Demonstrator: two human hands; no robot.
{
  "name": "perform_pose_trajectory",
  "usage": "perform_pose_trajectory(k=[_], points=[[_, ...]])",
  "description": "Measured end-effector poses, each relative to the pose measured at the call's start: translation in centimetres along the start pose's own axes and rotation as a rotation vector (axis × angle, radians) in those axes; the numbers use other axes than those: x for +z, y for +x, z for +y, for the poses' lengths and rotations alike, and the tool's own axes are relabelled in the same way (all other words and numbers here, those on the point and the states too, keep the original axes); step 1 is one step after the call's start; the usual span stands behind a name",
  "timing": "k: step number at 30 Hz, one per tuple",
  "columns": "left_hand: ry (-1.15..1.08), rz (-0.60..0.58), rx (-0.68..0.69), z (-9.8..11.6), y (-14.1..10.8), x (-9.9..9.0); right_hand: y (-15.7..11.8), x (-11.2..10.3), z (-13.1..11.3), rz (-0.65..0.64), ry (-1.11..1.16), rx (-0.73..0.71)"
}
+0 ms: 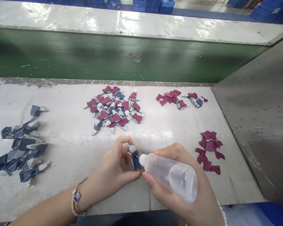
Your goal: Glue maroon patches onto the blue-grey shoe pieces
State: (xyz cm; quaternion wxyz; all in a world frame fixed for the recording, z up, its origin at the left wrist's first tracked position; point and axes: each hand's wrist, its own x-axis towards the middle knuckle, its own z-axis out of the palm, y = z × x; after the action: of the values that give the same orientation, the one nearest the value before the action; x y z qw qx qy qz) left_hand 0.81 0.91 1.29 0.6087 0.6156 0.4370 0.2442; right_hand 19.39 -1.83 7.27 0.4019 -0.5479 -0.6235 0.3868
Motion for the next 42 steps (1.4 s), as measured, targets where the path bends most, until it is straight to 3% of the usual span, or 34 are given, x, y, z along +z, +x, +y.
perform_pose_trajectory(k=[12, 30, 39, 42], points=[[-0.015, -0.003, -0.046, -0.49, -0.03, 0.14, -0.13, 0.28, -0.31, 0.048, -0.113, -0.008], [-0.019, 0.039, -0.092, -0.82, -0.06, -0.07, -0.46, 0.55, -0.95, -0.041, -0.084, 0.041], [0.015, 0.021, -0.033, -0.51, 0.09, 0.04, -0.25, 0.67, -0.58, -0.078, -0.042, 0.036], [-0.017, 0.028, -0.058, -0.35, 0.17, -0.10, -0.68, 0.66, -0.88, -0.031, -0.028, 0.070]])
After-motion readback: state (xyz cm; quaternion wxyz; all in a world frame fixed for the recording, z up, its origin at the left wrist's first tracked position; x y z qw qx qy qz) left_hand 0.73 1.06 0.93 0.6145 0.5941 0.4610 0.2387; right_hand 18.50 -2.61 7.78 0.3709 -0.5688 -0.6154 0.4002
